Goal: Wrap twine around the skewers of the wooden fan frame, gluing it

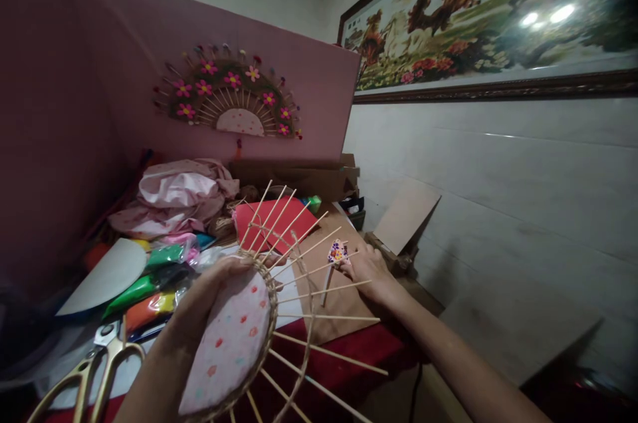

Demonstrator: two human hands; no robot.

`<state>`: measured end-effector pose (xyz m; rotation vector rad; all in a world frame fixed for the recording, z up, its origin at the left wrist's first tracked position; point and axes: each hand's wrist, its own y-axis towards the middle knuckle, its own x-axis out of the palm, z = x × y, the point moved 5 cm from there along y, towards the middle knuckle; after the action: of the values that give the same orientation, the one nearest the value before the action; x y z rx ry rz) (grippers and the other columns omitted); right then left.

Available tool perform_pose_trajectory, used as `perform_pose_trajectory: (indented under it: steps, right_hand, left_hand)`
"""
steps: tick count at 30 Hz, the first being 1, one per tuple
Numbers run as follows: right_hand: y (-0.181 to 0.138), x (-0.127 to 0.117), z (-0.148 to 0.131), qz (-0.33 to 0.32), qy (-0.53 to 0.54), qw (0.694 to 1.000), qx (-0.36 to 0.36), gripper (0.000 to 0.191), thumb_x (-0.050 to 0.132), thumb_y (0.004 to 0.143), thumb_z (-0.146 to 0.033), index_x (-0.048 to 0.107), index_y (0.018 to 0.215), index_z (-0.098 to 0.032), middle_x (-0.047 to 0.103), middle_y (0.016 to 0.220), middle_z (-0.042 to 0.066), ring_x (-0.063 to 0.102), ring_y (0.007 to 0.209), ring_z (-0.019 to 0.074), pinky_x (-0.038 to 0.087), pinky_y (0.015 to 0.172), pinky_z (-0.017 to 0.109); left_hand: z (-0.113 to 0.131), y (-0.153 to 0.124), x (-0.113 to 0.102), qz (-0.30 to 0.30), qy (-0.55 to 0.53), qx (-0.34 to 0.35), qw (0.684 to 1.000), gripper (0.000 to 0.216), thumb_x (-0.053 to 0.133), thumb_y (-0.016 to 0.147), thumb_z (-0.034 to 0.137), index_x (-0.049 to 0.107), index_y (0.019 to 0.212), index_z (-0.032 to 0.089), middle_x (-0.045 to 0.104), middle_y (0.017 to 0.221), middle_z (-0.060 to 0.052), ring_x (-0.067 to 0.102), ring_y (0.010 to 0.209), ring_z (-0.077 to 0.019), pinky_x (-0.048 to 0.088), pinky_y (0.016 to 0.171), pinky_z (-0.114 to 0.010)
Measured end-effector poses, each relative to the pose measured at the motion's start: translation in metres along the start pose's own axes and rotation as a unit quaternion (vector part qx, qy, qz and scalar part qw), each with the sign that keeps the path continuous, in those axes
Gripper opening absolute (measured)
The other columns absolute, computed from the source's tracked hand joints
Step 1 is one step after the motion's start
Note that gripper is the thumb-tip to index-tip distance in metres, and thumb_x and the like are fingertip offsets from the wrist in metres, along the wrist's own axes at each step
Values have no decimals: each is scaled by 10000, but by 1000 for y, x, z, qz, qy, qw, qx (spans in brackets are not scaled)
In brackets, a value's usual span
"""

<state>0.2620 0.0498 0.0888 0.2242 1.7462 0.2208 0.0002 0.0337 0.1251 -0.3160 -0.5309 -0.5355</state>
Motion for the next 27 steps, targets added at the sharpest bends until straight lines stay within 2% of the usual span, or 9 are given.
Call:
perform_pose_trajectory:
  steps: [2, 3, 5, 7, 10, 13, 17, 22, 27]
  right_hand:
    - [-3, -19, -20, 59, 119, 990, -48, 286, 460, 852, -283, 565, 1091, -166, 543, 1108, 151, 455, 1069, 268, 305, 929, 400]
    - [-5, -29, -32, 76, 220, 969, -83, 289, 441, 861, -276, 552, 1115, -192, 543, 1119, 122, 451, 1083, 248, 305, 946, 391]
    - [-9, -40, -56, 27, 417, 899, -133, 352, 481, 849, -323, 494, 1191, -243, 538, 1141, 69, 454, 1096, 218, 316, 959, 380]
    - [-12, -42, -76, -57, 561, 815, -133, 407, 551, 809, -355, 479, 1198, -261, 527, 1156, 53, 455, 1105, 205, 334, 946, 361]
    - [-10, -38, -92, -91, 627, 763, -130, 367, 559, 793, -420, 509, 1112, -246, 564, 1024, 47, 539, 933, 177, 417, 817, 324]
    - [0, -28, -93, -88, 689, 711, -110, 239, 617, 756, -413, 553, 845, -200, 533, 746, -5, 511, 638, 109, 420, 628, 253]
    - [8, -24, -89, -60, 726, 680, -82, 251, 665, 725, -381, 518, 706, -179, 441, 588, -56, 384, 488, 60, 328, 495, 203]
    - [5, -25, -94, -118, 750, 645, -84, 277, 746, 633, -341, 543, 720, -174, 466, 602, -54, 372, 487, 52, 307, 494, 199]
    - [4, -24, -97, -113, 759, 636, -79, 324, 770, 582, -360, 514, 668, -181, 489, 607, -43, 376, 497, 64, 317, 494, 206]
  left_hand:
    - [-2, -1, 1, -9, 13, -8, 1000, 399, 547, 713, 247, 637, 1051, 56, 692, 689, -139, 645, 586, -232, 510, 547, -308]
    - [-3, -1, 2, -15, 20, -13, 1000, 406, 544, 714, 252, 633, 1059, 56, 692, 698, -145, 643, 581, -232, 508, 538, -308]
    - [-5, -2, 5, -29, 28, -19, 999, 409, 540, 717, 255, 631, 1062, 54, 692, 725, -160, 639, 579, -225, 502, 528, -298]
    - [-7, -3, 8, -42, 32, -20, 998, 389, 538, 716, 246, 643, 1037, 52, 689, 723, -161, 631, 569, -213, 492, 519, -284]
    - [-8, -3, 12, -46, 37, -11, 998, 349, 551, 700, 229, 666, 982, 59, 677, 660, -135, 619, 543, -203, 483, 507, -273]
    - [-7, -3, 14, -45, 33, 1, 998, 330, 565, 688, 228, 680, 949, 61, 661, 613, -116, 610, 536, -196, 479, 504, -265]
    - [-8, -3, 14, -51, 36, -10, 998, 327, 558, 698, 234, 685, 944, 59, 649, 600, -114, 604, 544, -199, 476, 509, -270]
    - [-7, 0, 10, -56, 48, 4, 997, 302, 545, 703, 210, 693, 921, 63, 668, 654, -119, 605, 551, -188, 483, 553, -280]
    - [-9, -1, 13, -68, 46, -11, 997, 314, 552, 706, 240, 689, 928, 65, 664, 616, -126, 628, 552, -219, 496, 544, -303]
